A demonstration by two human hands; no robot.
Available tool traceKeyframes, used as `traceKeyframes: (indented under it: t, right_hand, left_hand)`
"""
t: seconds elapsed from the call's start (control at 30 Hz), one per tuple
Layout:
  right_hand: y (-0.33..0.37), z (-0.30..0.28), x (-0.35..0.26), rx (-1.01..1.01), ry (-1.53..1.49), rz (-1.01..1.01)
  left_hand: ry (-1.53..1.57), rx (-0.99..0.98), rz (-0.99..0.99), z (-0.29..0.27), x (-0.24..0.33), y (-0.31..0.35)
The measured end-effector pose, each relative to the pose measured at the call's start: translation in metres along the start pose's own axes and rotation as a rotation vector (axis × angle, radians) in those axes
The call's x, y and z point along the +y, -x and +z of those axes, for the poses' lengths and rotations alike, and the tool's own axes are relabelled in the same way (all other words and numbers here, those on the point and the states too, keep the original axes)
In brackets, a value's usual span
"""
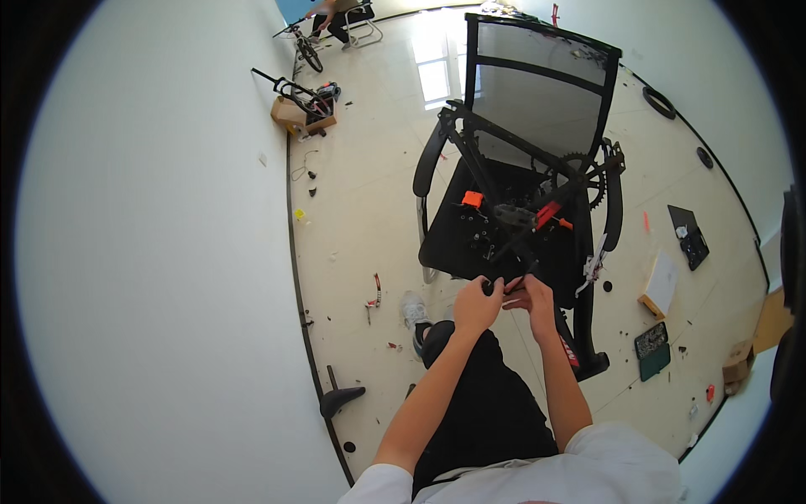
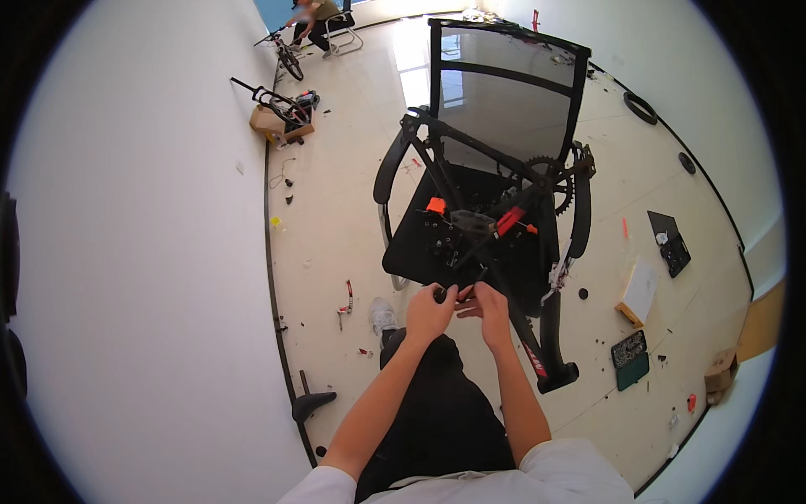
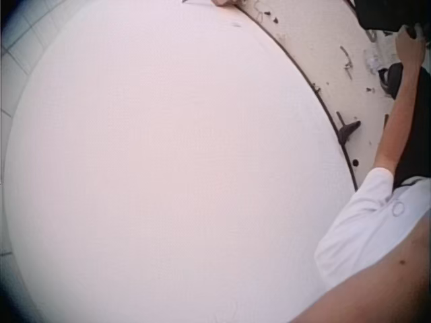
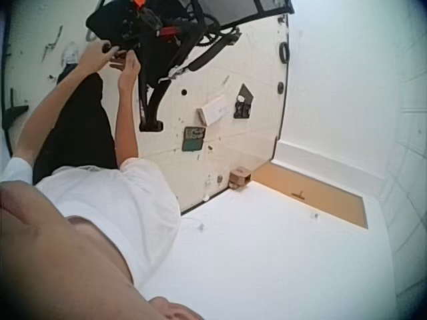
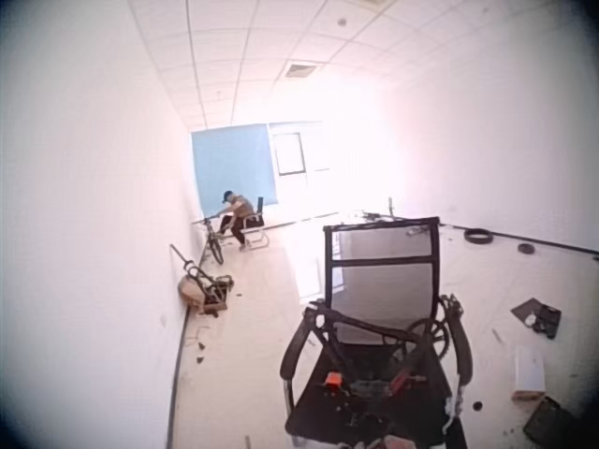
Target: The person assembles a bicycle frame by attaching and tightening components using a screwdriver and pliers. They repeatedly adjust and secure parts on the frame, which is positioned on an office chair, while tools and parts are scattered on the floor.
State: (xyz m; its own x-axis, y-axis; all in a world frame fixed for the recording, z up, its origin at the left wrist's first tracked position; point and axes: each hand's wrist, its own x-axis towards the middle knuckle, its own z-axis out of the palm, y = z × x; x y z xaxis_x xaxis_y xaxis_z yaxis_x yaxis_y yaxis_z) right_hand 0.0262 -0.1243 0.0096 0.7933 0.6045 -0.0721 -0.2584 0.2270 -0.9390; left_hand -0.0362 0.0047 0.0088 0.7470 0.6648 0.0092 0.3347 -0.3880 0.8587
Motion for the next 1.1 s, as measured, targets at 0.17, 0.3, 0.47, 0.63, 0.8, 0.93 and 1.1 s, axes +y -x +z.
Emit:
traceKeyframes:
  t: [0.17, 0.3, 0.47, 0.63, 0.8, 0.93, 1.1]
  right_hand:
    - [0.016, -0.004, -0.005, 0.034, -0.253, 0.250]
    - [0.040, -0.027, -0.003, -0.027, -0.424, 0.417]
    - [0.065, -0.062, 0.028, -0.177, -0.656, 0.727]
    - [0.075, -0.055, 0.037, -0.128, -1.051, 0.785]
    - [0.062, -0.041, 0.032, -0.136, -0.925, 0.709]
    - [0.075, -0.028, 0.033, -0.018, -0.885, 0.798]
    - [0.064, -0.046, 0.043, -0.252, -1.181, 0.899]
  left_hand:
    - [-0.168, -0.001, 0.120, -0.005, 0.002, -0.001]
    - [-0.331, -0.054, 0.479, -0.001, -0.004, 0.004]
    - [-0.421, -0.146, 0.701, 0.018, -0.003, 0.015]
    - [-0.522, -0.255, 0.663, 0.017, 0.003, 0.022]
    - [-0.447, -0.203, 0.668, 0.034, -0.008, 0.004]
    - [-0.558, -0.258, 0.608, 0.026, -0.005, 0.016]
    - [-0.545, -0.326, 0.644, 0.026, -0.007, 0.007]
